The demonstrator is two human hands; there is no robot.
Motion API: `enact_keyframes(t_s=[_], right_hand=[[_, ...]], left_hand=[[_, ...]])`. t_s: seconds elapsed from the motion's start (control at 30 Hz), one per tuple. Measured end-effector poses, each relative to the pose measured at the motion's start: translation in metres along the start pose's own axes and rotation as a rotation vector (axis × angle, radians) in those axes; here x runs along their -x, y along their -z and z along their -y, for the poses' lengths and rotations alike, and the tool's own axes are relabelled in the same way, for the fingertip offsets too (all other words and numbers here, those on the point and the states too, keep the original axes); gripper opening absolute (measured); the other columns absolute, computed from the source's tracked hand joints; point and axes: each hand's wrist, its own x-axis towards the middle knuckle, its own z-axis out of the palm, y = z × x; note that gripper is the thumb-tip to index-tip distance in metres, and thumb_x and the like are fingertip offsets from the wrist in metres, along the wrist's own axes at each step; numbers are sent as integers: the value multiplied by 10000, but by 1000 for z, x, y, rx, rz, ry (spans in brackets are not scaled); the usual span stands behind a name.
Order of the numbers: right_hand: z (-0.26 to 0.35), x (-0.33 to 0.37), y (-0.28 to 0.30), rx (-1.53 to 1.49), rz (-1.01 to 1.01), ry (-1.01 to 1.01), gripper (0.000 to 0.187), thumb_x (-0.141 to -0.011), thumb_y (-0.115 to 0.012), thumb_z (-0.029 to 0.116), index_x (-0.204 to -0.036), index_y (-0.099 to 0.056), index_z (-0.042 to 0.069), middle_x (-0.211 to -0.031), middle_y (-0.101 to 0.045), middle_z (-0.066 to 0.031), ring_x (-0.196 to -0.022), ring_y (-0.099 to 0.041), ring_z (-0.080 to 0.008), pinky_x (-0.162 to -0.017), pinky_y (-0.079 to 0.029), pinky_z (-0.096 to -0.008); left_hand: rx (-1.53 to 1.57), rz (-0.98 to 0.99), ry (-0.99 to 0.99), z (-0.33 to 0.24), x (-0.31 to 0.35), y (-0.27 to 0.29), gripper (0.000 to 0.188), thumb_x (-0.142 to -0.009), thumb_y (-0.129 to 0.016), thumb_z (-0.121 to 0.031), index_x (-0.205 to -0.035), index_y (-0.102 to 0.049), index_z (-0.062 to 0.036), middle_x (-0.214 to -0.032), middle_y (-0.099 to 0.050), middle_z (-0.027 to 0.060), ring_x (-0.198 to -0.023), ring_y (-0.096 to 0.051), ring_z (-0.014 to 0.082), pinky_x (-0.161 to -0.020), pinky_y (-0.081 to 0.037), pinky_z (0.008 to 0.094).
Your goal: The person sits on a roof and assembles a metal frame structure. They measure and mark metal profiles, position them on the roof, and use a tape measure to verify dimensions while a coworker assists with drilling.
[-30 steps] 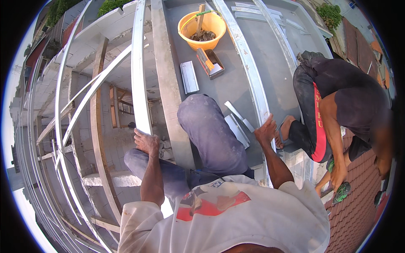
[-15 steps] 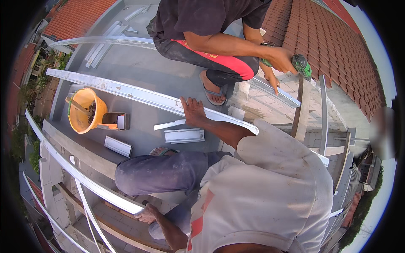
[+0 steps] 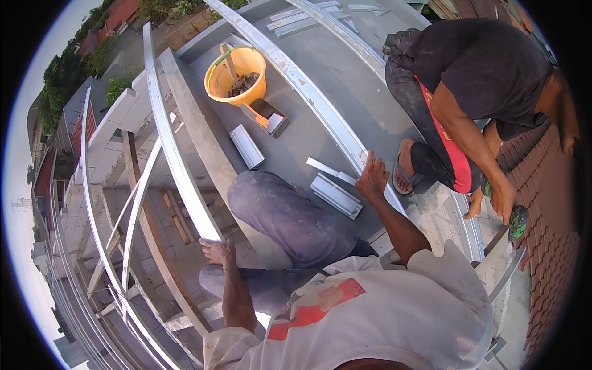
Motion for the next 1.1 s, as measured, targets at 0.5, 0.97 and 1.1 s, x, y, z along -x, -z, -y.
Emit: enact_keyframes(t_s=[0.5, 0.97, 1.1], right_hand=[[-21, -8, -33, -72, -159, 137, 1121, -610, -696, 174, -1611, -229, -16, -1203, -481, -204, -1164, -515, -412, -949, -475, -537], [-6, 1, -20, -46, -29, 70, 1100, -746, -827, 283, -1626, -203, 65, -1340, -498, -177, -1315, -498, -361, -1025, -468, -533], [-11, -1, -19, -72, -33, 76, 1156, -720, -841, 273, -1634, -175, 32, -1304, -483, -193, -1290, -497, -379, -1035, -450, -571]], left_hand=[[149, 310, 8, 0, 5, 33, 1344, -681, -880, -256, -1667, 9, -50, -1532, -349, 217, -1400, -401, 443, -1190, -361, 575], [149, 355, 15, 10, -10, 32, 1344, -714, -878, -265, -1672, 43, -70, -1559, -337, 215, -1432, -389, 446, -1184, -378, 577], [112, 315, 2, 7, -9, 23, 1348, -719, -886, -255, -1667, 54, -76, -1571, -314, 216, -1467, -357, 452, -1187, -375, 598]])
